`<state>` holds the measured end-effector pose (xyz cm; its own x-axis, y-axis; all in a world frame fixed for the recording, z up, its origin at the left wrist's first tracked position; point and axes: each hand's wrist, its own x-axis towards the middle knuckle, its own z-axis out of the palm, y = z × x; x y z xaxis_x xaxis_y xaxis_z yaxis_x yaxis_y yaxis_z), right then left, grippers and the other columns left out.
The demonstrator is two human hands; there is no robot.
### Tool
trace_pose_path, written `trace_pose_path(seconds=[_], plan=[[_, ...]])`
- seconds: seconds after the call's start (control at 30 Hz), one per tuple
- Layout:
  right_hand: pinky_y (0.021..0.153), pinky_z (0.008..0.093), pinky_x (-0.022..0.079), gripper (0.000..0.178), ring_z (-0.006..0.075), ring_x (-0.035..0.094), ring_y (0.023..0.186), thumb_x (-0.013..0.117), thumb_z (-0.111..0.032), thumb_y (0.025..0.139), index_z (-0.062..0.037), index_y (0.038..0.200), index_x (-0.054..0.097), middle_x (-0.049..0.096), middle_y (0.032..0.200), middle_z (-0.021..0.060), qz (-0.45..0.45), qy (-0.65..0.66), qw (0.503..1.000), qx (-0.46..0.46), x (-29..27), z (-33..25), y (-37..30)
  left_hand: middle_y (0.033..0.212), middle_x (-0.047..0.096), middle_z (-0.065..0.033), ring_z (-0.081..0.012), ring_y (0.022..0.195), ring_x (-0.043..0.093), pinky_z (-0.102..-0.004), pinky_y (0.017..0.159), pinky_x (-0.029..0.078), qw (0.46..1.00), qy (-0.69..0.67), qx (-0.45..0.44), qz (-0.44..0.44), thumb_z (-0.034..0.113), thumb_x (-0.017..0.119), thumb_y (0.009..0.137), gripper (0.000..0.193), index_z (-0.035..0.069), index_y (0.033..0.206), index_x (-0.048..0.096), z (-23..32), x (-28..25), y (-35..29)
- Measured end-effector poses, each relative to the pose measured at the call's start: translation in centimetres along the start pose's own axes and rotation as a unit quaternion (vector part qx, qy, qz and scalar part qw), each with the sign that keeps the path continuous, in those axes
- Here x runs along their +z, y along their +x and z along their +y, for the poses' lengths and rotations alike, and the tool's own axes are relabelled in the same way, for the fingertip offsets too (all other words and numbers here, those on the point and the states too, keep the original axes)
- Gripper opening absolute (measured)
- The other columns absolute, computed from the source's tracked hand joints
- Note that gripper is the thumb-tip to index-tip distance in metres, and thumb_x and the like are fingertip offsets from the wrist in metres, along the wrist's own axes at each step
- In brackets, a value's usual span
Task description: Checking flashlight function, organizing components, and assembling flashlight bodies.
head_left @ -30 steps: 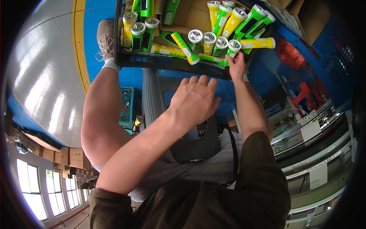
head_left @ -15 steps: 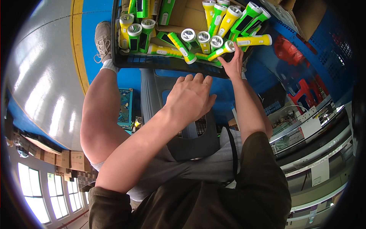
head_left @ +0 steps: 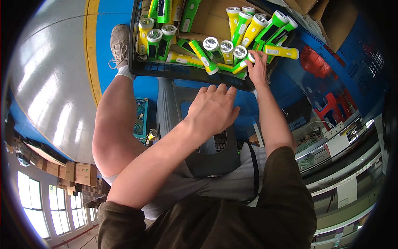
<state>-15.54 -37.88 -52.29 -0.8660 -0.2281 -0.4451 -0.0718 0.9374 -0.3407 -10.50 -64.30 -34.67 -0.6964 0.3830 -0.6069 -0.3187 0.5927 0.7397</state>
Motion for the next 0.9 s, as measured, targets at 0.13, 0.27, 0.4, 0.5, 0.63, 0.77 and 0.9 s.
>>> trace_pose_path(seconds=[0.13, 0.27, 0.4, 0.5, 0.63, 0.77, 0.9], plan=[[0.087, 0.0403, 0.047, 0.040, 0.0331, 0.055, 0.104, 0.076, -0.010, 0.071, -0.0081, 0.108, 0.060, 0.054, 0.114, 0.0139, 0.004, 0.038, 0.999, -0.034, -2.4, -2.8, -0.2, 0.100, 0.059, -0.0155, -0.0319, 0.095, 0.060, -0.0417, 0.084, 0.048, 1.000, -0.009, -0.005, -0.012, 0.028, 0.062, 0.085, 0.041, 0.000, 0.114, 0.055, 0.0, -0.3, -0.1], [0.077, 0.0324, 0.050, 0.042, 0.0240, 0.063, 0.085, 0.077, -0.009, 0.071, -0.0037, 0.110, 0.060, 0.065, 0.094, 0.0089, 0.046, 0.136, 0.989, -0.048, -7.9, -6.5, 0.7, 0.106, 0.058, -0.0176, -0.0318, 0.098, 0.059, -0.0419, 0.086, 0.047, 1.000, 0.002, -0.030, -0.001, 0.030, 0.064, 0.084, 0.049, -0.002, 0.119, 0.051, 0.5, -0.7, 0.1], [0.078, 0.0268, 0.046, 0.036, 0.0120, 0.058, 0.090, 0.070, -0.018, 0.080, -0.0003, 0.109, 0.059, 0.063, 0.097, 0.0033, -0.207, 0.404, 0.890, 0.035, -11.2, -10.6, 1.7, 0.106, 0.059, -0.0235, -0.0334, 0.096, 0.061, -0.0426, 0.086, 0.048, 0.961, 0.051, -0.060, 0.265, 0.035, 0.068, 0.081, 0.066, -0.008, 0.123, 0.042, 0.0, -1.2, 0.7], [0.082, 0.0243, 0.043, 0.038, 0.0111, 0.056, 0.091, 0.063, -0.030, 0.084, -0.0011, 0.108, 0.059, 0.061, 0.099, 0.0046, -0.199, 0.463, 0.863, 0.024, -10.1, -12.4, 2.7, 0.082, 0.061, -0.0265, -0.0411, 0.079, 0.063, -0.0433, 0.068, 0.052, 0.966, -0.210, -0.140, 0.053, 0.032, 0.068, 0.081, 0.055, -0.010, 0.107, 0.043, 0.7, -3.3, 1.1], [0.084, 0.0248, 0.043, 0.063, 0.0137, 0.056, 0.093, 0.056, -0.057, 0.086, -0.0016, 0.117, 0.052, 0.060, 0.103, 0.0094, -0.364, 0.663, 0.654, 0.009, -6.6, -14.4, 6.0, 0.084, 0.059, -0.0279, -0.0414, 0.084, 0.061, -0.0440, 0.072, 0.049, 0.920, -0.333, -0.149, 0.144, 0.024, 0.067, 0.081, 0.044, -0.008, 0.101, 0.044, 0.3, -2.5, 1.0], [0.090, 0.0325, 0.043, 0.069, 0.0228, 0.057, 0.104, 0.062, -0.052, 0.085, 0.0013, 0.125, 0.045, 0.059, 0.113, 0.0155, -0.171, 0.531, 0.813, 0.168, 5.0, -15.2, 12.6, 0.089, 0.054, -0.0236, -0.0359, 0.078, 0.053, -0.0416, 0.075, 0.046, 0.909, -0.340, -0.068, 0.233, 0.018, 0.061, 0.079, 0.035, -0.006, 0.099, 0.047, -0.3, -2.7, 1.3], [0.096, 0.0384, 0.040, 0.067, 0.0302, 0.052, 0.115, 0.067, -0.040, 0.083, 0.0067, 0.126, 0.046, 0.056, 0.123, 0.0195, -0.130, 0.402, 0.876, 0.233, 12.3, -18.8, 13.5, 0.087, 0.056, -0.0220, -0.0284, 0.079, 0.056, -0.0393, 0.075, 0.046, 0.823, -0.493, -0.169, 0.226, 0.022, 0.062, 0.080, 0.040, -0.006, 0.104, 0.047, -0.3, -5.0, 1.2]])
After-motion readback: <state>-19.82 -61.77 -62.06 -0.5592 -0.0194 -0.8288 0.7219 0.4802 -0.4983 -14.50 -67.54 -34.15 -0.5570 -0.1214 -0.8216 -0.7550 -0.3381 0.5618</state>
